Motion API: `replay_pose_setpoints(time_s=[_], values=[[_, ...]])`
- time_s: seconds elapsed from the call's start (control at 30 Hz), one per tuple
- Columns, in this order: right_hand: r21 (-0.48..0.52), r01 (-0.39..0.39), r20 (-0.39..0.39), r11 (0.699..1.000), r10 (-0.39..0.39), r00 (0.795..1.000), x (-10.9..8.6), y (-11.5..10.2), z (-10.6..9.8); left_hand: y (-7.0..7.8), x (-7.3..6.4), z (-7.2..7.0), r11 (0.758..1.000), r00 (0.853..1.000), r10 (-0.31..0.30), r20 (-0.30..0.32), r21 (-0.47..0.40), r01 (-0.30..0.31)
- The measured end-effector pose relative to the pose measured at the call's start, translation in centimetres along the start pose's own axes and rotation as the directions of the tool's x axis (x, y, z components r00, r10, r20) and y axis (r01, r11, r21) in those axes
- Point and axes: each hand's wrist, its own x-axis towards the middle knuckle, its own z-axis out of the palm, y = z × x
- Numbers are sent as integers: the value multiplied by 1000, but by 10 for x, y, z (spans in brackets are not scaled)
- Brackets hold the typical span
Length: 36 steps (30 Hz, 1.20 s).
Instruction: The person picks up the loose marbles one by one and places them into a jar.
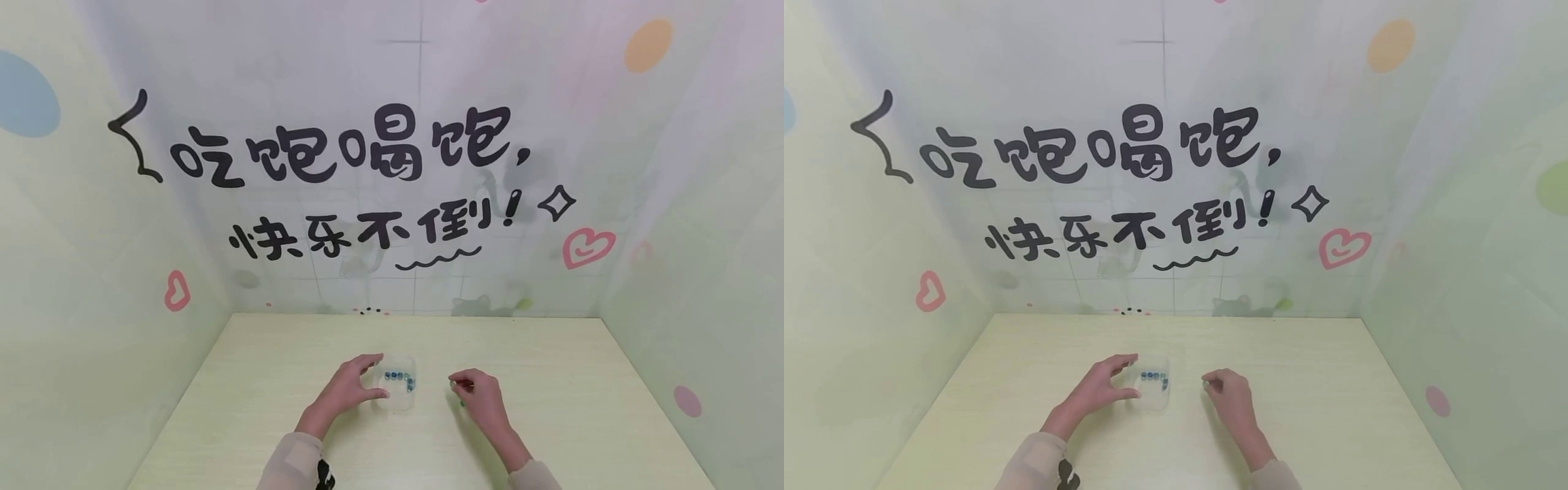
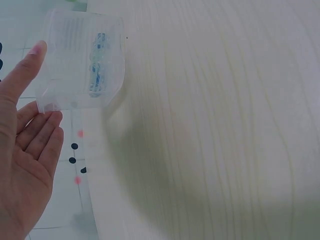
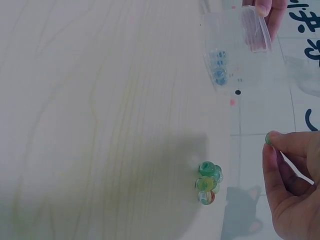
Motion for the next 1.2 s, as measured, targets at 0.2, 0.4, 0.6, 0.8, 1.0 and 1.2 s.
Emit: replay_pose_setpoints(time_s=[0.2, 0.4, 0.6, 0.8, 1.0, 1.2], values=[[-1, 14, 2, 1000, -14, 1000, 2, -4, 2, 1, 0, -1, 1000, 1000, -4, 1, -4, 4], [2, 25, 1, 1000, -25, 1000, 4, -6, 7, 1, 1, -1, 1000, 1000, -9, 8, -1, 9], [6, 16, 3, 1000, -16, 1000, 6, -12, 12, 2, 1, -1, 1000, 1000, -12, 10, -6, 12], [-2, 36, 17, 999, -36, 999, 7, -20, 15, 2, 2, -1, 1000, 1000, -9, 11, 3, 9], [21, 50, 27, 999, -51, 998, 7, -24, 17, 2, 2, -1, 1000, 1000, -7, 9, 0, 7], [16, 69, 31, 998, -69, 997, 7, -27, 19, 1, 1, -1, 1000, 1000, -6, 12, -2, 6]])
